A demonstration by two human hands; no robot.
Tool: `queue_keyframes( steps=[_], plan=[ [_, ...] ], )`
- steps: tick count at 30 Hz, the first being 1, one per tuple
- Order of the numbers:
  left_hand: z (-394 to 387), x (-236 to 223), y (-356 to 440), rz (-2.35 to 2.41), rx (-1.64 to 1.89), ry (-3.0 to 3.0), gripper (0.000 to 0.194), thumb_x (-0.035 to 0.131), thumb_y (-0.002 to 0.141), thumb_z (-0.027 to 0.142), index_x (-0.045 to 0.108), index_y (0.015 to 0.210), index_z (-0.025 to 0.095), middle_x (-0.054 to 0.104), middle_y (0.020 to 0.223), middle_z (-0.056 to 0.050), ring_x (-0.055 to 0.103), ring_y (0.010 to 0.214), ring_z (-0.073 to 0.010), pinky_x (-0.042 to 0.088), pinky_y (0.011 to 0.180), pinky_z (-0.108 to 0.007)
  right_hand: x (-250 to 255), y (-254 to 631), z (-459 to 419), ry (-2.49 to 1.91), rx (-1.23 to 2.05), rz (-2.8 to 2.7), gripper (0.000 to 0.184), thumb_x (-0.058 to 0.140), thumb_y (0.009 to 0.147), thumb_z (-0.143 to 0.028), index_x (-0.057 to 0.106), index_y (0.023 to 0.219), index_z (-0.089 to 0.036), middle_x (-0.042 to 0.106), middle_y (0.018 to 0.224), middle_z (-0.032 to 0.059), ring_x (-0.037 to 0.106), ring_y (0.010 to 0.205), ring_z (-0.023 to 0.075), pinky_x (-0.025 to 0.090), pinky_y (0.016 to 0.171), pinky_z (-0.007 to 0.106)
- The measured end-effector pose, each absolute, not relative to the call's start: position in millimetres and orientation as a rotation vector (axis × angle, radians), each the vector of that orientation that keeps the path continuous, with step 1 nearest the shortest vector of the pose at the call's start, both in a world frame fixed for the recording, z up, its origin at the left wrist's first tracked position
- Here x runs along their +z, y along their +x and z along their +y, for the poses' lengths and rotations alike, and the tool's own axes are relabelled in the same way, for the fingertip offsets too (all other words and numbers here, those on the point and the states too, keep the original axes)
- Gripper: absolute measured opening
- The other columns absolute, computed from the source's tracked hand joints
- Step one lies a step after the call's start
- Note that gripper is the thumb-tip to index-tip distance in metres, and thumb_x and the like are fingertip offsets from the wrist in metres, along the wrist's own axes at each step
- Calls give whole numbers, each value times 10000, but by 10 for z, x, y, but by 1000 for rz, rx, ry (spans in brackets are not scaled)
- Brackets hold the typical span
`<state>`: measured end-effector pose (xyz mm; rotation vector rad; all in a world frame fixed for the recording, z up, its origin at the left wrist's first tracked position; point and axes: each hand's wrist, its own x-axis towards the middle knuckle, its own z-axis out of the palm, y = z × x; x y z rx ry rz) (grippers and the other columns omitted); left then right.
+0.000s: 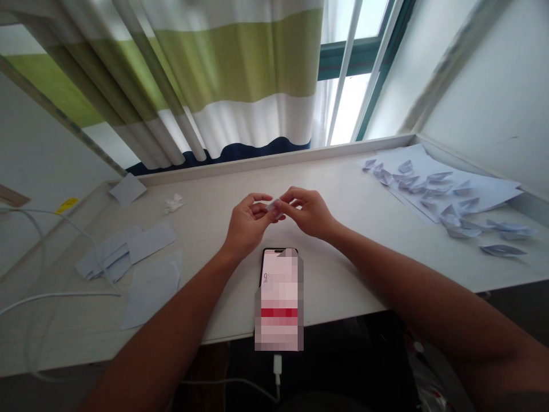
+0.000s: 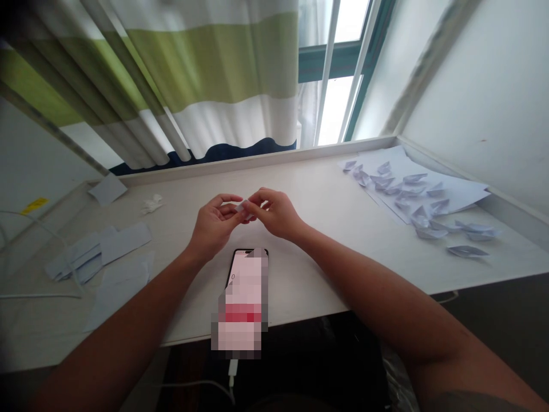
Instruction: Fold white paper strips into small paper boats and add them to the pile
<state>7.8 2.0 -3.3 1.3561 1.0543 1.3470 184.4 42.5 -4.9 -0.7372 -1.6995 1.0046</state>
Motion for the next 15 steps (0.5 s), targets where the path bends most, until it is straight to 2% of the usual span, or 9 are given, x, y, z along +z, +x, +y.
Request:
queue_keyframes(
  steps=[7, 12, 15],
  plan=[
    [1, -27, 76, 1023, 1214, 1381, 449, 990, 743, 476, 775, 953, 143, 842, 852, -87, 846, 804, -261, 682, 811, -395, -66, 1950, 493, -778, 862, -1879, 497, 740, 961, -634, 687, 744, -190, 743, 708, 35, 675, 645, 164, 530, 607, 303],
    [17, -23, 50, 1007, 1180, 1373, 433, 962, 770, 516, 792, 935, 153, 853, 892, -96, 845, 798, -252, 695, 811, -396, -116, 1955, 541, -725, 932, -1893, 397, 722, 990, -572, 704, 885, -189, 747, 766, 36, 686, 654, 166, 562, 636, 325],
    [25, -23, 43, 1016, 1160, 1372, 447, 951, 779, 546, 799, 926, 152, 851, 889, -99, 842, 777, -249, 699, 798, -392, -116, 1948, 540, -712, 986, -1869, 368, 730, 983, -546, 682, 887, -195, 742, 785, 33, 678, 665, 166, 567, 643, 325]
  ],
)
